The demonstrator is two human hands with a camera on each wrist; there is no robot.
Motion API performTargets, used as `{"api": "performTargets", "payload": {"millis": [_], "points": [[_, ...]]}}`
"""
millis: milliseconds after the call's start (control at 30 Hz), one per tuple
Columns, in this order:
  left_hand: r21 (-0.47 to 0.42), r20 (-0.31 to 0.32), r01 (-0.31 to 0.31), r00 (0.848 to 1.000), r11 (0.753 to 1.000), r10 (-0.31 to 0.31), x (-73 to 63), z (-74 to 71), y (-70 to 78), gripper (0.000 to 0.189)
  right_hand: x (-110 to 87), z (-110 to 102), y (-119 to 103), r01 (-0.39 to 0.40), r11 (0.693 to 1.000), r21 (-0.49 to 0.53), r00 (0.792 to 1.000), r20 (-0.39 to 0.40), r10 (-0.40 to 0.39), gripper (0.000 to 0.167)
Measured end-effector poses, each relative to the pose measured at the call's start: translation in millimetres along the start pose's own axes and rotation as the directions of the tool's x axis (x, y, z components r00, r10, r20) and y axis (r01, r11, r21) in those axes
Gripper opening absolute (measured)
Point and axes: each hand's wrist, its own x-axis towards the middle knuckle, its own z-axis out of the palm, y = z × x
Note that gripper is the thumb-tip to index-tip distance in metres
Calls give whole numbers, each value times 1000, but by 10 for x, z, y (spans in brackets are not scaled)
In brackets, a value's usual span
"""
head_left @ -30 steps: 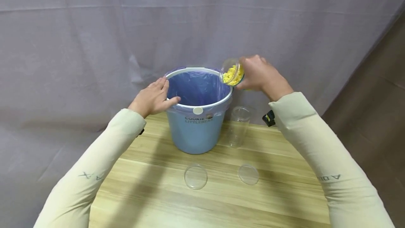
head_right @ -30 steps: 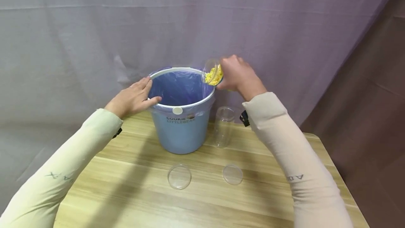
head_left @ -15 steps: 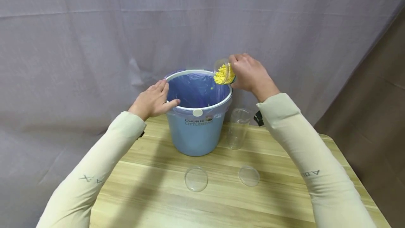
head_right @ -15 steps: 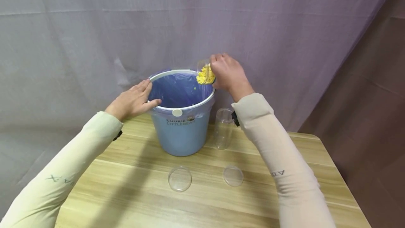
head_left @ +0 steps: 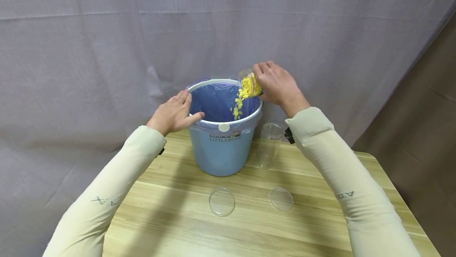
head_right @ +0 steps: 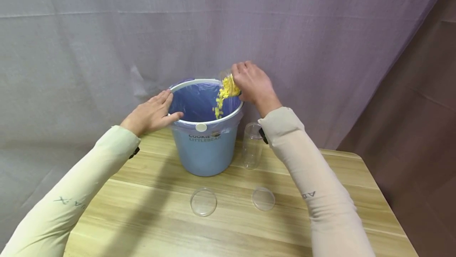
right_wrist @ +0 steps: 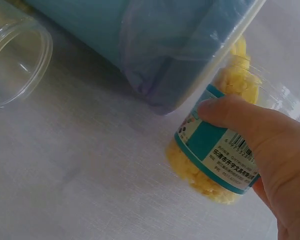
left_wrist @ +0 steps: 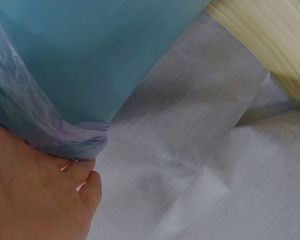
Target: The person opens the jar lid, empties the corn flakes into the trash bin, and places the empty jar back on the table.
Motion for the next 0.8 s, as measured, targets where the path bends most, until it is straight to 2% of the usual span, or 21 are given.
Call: {"api": "performTargets", "payload": {"millis": [400,800], "points": [[1,3,8,1000,1000,-8,12,2,1,99,19,42,-30,40,997,-61,997,-66,-44,78],[-7,0,16,1000,1000,-16,7,-5,26,100,38,-3,3,70,994,-82,992,-95,-78,77]]}}
